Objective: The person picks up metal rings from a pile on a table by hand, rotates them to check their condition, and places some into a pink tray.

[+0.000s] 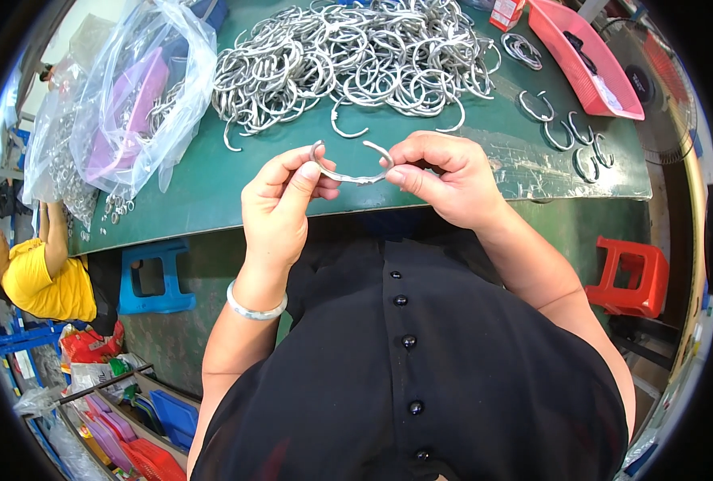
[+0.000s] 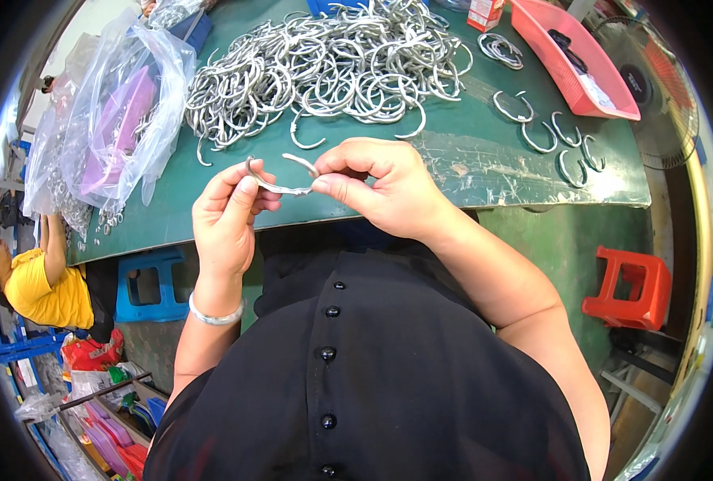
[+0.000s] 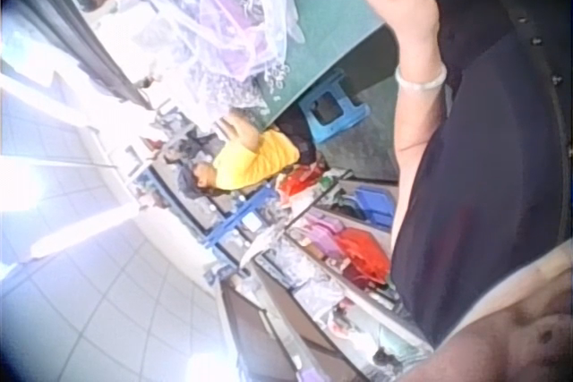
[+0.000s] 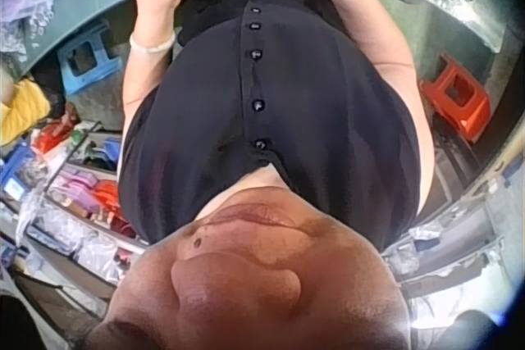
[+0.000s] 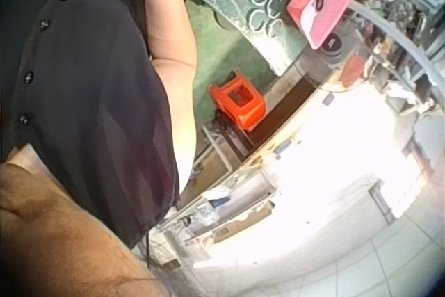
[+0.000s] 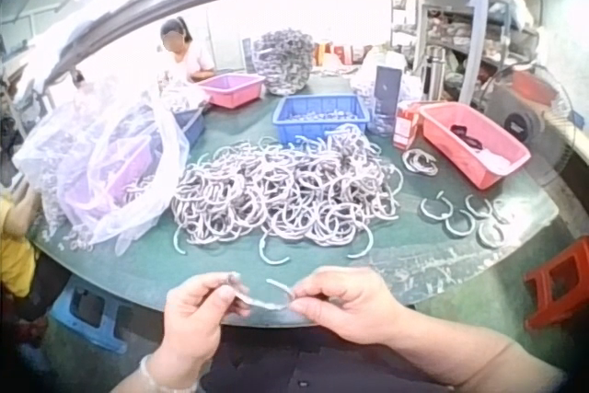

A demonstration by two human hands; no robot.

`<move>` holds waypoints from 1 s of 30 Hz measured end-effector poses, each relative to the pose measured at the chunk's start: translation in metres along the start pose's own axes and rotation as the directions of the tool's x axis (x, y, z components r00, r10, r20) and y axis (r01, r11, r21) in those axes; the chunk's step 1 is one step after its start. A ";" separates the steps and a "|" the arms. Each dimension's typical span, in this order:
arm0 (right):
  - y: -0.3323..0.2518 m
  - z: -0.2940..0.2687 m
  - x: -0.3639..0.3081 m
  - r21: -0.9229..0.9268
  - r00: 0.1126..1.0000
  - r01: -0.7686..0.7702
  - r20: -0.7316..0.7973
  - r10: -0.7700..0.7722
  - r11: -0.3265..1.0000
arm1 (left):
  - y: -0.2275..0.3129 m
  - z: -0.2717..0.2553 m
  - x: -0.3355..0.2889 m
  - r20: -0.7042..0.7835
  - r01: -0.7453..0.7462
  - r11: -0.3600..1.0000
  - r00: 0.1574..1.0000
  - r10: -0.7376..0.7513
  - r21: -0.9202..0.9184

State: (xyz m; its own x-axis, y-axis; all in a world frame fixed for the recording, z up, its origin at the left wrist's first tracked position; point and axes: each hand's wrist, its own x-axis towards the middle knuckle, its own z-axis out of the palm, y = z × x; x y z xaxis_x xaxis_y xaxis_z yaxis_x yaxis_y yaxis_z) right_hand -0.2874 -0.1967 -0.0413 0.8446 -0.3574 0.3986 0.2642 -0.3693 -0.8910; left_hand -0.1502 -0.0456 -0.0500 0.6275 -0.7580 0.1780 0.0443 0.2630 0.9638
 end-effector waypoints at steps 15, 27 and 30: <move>-0.021 0.014 0.007 0.003 0.993 0.100 0.059 -0.100 0.995 | -0.016 0.003 0.002 0.169 0.411 0.838 0.912 -0.375 -0.359; -0.001 0.014 0.018 -0.171 0.997 0.077 0.015 -0.076 0.982 | -0.016 -0.011 0.000 0.168 0.422 0.830 0.907 -0.387 -0.364; 0.030 0.009 0.022 -0.413 0.996 -0.003 0.080 0.040 0.911 | -0.004 -0.027 0.007 0.013 0.372 0.889 0.924 -0.383 -0.268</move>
State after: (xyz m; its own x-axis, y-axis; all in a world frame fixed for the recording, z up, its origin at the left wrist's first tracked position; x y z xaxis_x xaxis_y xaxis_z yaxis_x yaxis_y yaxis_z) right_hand -0.2565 -0.2078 -0.0607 0.8888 -0.3024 0.3444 0.0456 -0.6894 -0.7229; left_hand -0.1253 -0.0361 -0.0583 0.5525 -0.8088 -0.2016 0.4813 0.1121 0.8693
